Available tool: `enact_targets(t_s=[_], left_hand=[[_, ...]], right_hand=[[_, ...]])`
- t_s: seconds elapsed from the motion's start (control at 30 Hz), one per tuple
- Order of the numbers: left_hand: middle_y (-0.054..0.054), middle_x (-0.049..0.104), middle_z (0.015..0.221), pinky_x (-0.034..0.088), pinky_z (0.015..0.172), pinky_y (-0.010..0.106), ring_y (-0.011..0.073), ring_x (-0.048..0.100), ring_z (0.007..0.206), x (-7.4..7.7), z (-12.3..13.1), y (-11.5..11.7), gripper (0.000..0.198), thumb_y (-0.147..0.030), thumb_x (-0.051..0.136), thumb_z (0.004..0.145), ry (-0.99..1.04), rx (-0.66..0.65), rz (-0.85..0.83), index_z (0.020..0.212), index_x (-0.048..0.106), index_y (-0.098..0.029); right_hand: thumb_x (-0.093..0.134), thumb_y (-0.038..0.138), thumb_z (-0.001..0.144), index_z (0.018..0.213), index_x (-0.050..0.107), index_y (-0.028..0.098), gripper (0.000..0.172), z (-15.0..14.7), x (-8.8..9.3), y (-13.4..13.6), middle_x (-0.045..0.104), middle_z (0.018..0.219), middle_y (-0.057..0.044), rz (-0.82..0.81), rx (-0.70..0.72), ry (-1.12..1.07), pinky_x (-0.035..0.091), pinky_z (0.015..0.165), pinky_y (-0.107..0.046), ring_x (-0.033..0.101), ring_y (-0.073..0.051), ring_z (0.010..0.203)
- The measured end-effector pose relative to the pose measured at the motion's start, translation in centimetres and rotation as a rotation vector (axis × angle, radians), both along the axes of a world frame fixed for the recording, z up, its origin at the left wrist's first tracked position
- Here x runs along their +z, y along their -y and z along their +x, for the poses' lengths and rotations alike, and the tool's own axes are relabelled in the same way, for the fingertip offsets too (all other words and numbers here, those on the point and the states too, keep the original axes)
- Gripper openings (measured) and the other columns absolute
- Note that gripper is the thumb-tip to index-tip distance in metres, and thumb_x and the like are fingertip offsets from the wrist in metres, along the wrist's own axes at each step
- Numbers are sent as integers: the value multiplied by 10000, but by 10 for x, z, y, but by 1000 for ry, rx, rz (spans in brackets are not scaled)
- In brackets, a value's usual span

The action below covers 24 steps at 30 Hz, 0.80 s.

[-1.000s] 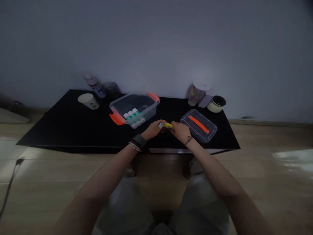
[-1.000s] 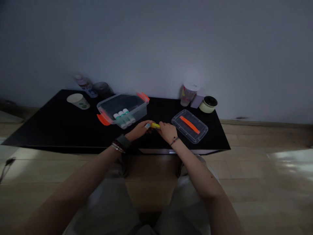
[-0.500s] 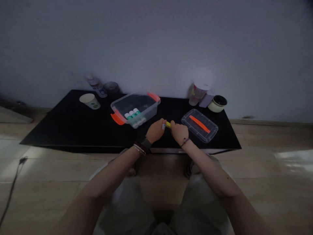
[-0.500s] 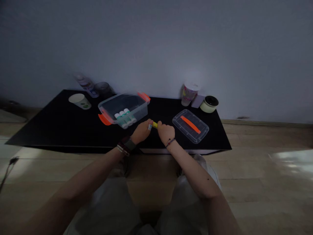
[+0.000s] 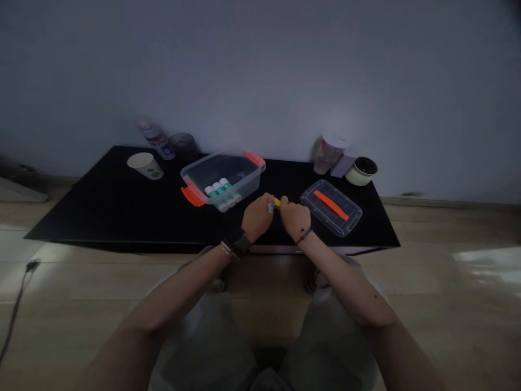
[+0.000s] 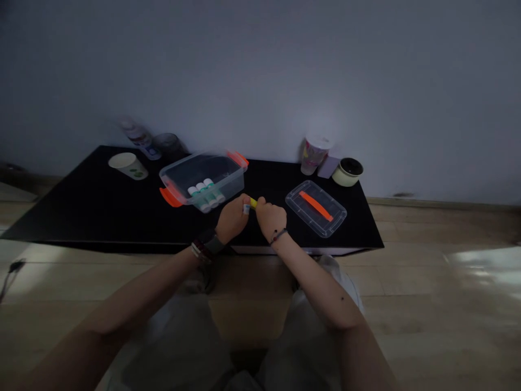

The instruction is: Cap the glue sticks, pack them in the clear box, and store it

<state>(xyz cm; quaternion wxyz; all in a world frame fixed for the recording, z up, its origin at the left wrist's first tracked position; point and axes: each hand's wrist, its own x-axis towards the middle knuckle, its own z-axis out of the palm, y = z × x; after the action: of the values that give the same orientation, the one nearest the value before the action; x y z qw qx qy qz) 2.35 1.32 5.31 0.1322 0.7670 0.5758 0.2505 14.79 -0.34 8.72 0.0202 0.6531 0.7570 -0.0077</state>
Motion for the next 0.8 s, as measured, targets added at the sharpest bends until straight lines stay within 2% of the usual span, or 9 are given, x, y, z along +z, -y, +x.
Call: enact_targets(t_s=[0.13,0.27,0.4,0.5,0.63,0.8], left_hand=[[80,595,804,404,678,322,214,589,760,0,-2,3,347,-333,213,1047,74,-11,-13,867,484,-212],[63,573,798,391,685,320,211,572,751,10,-1,5,333,-349,228,1046,190,-9,-63,852,464,-217],[42,561,810,387,703,314,206,563,762,19,-1,3,317,-383,262,1040,310,-12,-117,849,460,-224],[28,550,789,392,708,307,191,542,743,18,-2,-2,298,-358,278,1029,379,-64,-151,825,448,-224],[20,549,789,407,720,299,172,519,746,14,-7,-7,300,-345,279,1024,434,-135,-115,817,454,-215],[11,513,742,400,679,297,163,481,699,10,-11,-8,329,-387,295,1016,452,-153,-110,773,436,-217]], right_hand=[[263,161,1031,1099,553,136,298,-1,2,-1,733,923,-199,-27,1,-2,531,703,-320,746,-269,871],[358,232,1030,1145,526,162,215,3,6,-2,738,945,-177,-23,15,0,527,720,-306,740,-262,884],[431,303,1016,1163,502,180,204,3,9,1,737,959,-162,1,-39,-9,522,728,-295,735,-257,884],[420,303,1018,1156,505,172,208,1,9,5,733,952,-163,-12,-74,-17,520,734,-302,732,-265,893],[421,343,1015,1168,517,175,247,-2,7,8,725,981,-163,-58,-93,-61,520,751,-321,724,-272,916],[495,410,979,1116,593,181,284,-1,6,3,720,1007,-143,-124,-91,-220,502,769,-326,710,-282,947]])
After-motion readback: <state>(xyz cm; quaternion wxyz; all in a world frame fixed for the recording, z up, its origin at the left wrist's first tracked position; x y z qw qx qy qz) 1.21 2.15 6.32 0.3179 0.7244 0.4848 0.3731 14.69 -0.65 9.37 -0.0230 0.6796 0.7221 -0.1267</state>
